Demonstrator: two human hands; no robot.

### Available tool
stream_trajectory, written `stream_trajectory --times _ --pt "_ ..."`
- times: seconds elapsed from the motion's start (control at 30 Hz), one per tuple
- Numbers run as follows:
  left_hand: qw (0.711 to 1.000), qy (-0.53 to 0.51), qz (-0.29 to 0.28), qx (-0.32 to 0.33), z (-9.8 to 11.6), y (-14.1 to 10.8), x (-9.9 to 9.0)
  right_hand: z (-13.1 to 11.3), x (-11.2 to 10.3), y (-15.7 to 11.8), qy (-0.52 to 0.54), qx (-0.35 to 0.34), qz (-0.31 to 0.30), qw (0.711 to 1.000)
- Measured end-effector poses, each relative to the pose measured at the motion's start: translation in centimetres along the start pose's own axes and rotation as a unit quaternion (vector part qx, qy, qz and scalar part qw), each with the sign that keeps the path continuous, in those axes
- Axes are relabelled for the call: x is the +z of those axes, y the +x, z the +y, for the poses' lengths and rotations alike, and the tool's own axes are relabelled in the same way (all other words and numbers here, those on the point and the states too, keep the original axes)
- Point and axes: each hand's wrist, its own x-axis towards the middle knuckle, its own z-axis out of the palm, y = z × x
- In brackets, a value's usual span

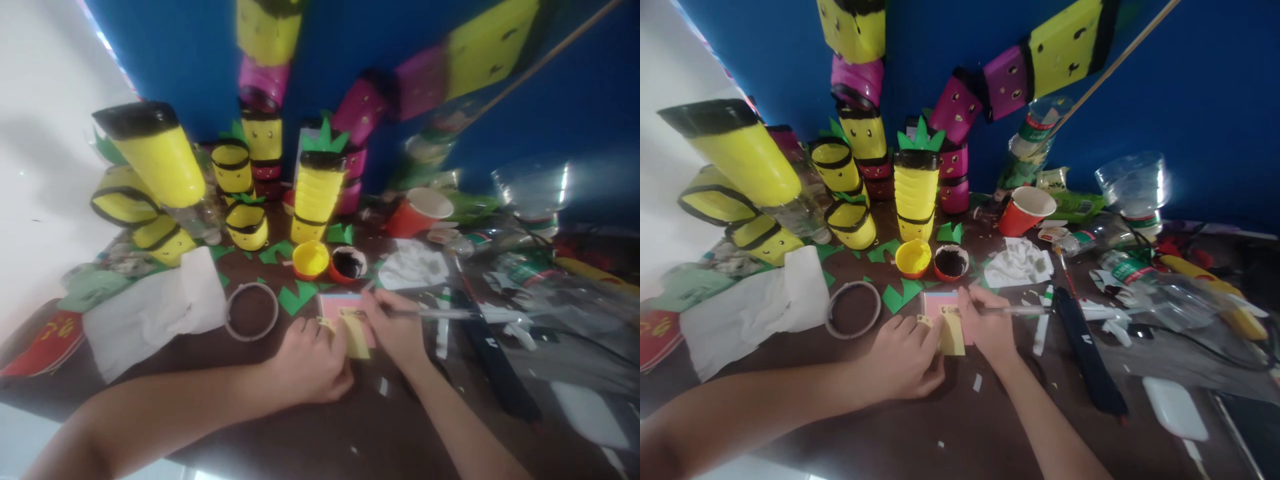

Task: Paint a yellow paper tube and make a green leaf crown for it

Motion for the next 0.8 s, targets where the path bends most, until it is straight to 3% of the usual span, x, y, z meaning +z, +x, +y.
stream_trajectory --times 0.8 --pt "1.0 -0.001 -0.009 -0.002 0.0 0.0 -0.1 1.1 0.4 0.2 -0.027 -0.015 -0.048 0.998"
